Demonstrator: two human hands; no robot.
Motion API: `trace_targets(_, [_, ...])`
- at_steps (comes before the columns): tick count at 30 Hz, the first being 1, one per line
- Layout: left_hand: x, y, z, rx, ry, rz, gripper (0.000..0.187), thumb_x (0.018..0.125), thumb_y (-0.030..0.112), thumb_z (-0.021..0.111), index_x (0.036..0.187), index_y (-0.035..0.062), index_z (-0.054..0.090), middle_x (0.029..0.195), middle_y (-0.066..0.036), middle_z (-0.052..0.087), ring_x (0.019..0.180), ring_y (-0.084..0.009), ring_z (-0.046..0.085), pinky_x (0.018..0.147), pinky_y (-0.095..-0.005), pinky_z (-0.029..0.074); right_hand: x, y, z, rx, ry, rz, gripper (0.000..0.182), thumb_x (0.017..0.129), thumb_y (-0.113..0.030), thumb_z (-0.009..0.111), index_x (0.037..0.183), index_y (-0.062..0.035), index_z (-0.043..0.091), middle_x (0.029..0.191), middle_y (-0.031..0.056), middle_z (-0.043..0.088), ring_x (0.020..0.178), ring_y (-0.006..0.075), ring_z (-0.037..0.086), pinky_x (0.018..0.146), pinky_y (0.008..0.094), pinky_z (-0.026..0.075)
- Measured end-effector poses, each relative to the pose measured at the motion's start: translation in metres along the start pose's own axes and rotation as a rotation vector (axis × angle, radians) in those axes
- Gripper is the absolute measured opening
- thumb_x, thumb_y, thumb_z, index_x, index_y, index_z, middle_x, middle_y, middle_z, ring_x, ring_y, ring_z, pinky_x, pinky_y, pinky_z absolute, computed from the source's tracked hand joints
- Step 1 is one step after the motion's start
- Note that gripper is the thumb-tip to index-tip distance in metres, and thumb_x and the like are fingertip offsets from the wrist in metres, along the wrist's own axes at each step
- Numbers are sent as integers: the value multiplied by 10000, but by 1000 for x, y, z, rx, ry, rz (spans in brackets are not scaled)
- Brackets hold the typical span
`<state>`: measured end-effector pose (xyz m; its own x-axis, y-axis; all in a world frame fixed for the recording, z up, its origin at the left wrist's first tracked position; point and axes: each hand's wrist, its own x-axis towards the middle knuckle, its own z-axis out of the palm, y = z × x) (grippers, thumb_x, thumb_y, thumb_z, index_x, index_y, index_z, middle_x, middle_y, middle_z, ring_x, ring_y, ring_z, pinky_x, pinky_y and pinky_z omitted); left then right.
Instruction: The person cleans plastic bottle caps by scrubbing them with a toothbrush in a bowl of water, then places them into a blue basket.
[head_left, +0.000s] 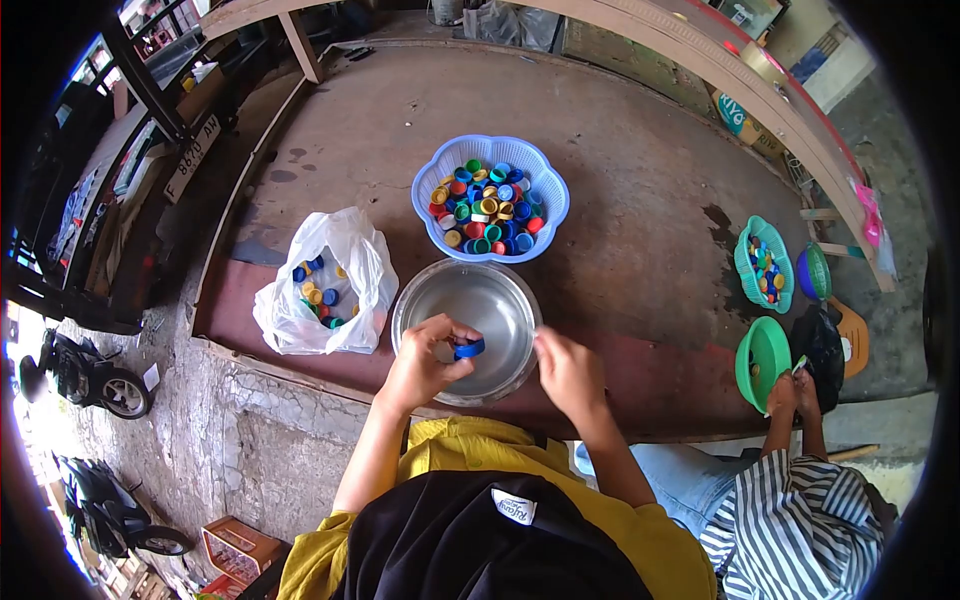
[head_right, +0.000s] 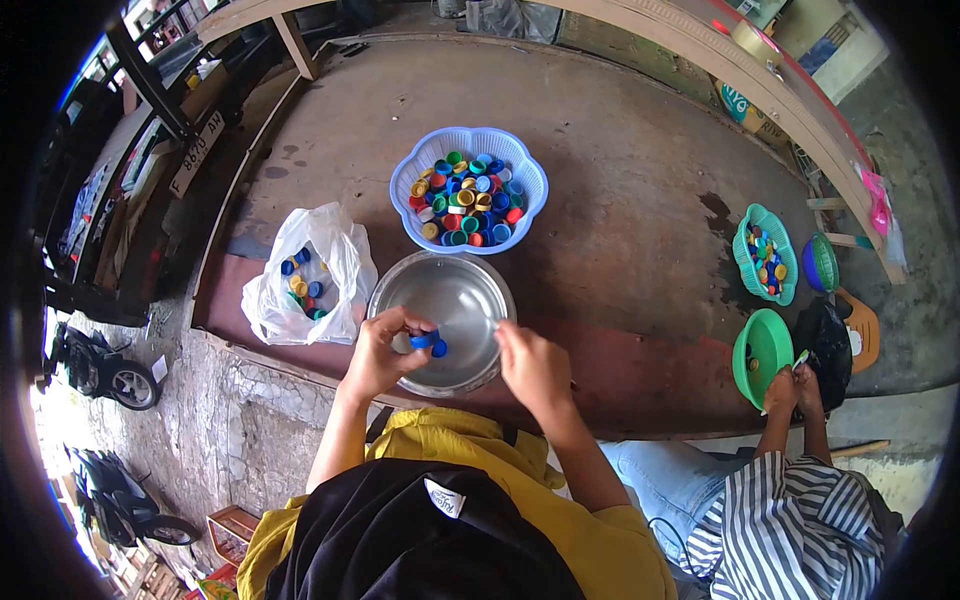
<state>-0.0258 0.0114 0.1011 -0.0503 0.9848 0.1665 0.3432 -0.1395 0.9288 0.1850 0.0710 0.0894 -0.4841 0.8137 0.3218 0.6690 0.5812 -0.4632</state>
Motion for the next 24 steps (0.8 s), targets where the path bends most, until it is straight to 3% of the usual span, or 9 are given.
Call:
trace_targets(1, [-1,-1,-2,-4,-5,2,288,625,-33,690,905,5,635,799,-84,605,781,-191,614,723,-278,479,3,3,1,144,105,-14,111,866,-109,554,955,-56,595,611,95,575,499,227,581,452,325,440])
trace_targets(5, [2,-1,2,-37,-36,-2,256,633,-17,691,880,6,627,801,-83,602,768,-190,608,720,-281,479,2,-20,-2,695,-106,149,178,877,-111,571,1022,-10,589,584,56,500,470,97,462,466,220,357])
trace_targets(9, [3,4,4,-16,-32,31,243,647,17,713,855,-7,589,821,-91,578,735,-181,583,702,-277,475,9,-34,2,732,-200,54,240,856,-103,610,1074,-12,564,714,117,615,636,96,604,568,255,464])
trace_targets(15, [-6,-8,25,-433,138,3,385,744,10,678,1079,2,488,944,-80,577,857,-158,595,789,-287,488,10,-26,3,787,-218,50,214,828,-57,638,1023,-4,567,666,79,575,594,79,559,547,237,442])
trace_targets(18, [-10,-9,30,-871,47,-79,357,797,-15,635,1109,14,465,1031,-81,571,958,-165,593,860,-298,473,8,-23,11,777,-197,11,201,827,-55,638,1009,-1,569,650,72,566,574,78,542,537,228,432])
trace_targets(22, [-10,-14,35,-874,18,-110,358,804,-27,643,1115,13,470,1095,-111,556,993,-167,589,892,-311,468,7,-26,11,767,-175,-31,196,825,-40,632,1006,2,572,625,73,556,536,106,537,531,242,441])
trace_targets(24, [-9,-18,37,-846,59,-27,372,784,-21,669,1108,3,488,1082,-99,551,983,-165,592,885,-310,479,7,-27,12,768,-101,-19,219,838,-40,610,1050,-2,572,662,89,579,566,138,583,545,254,457])
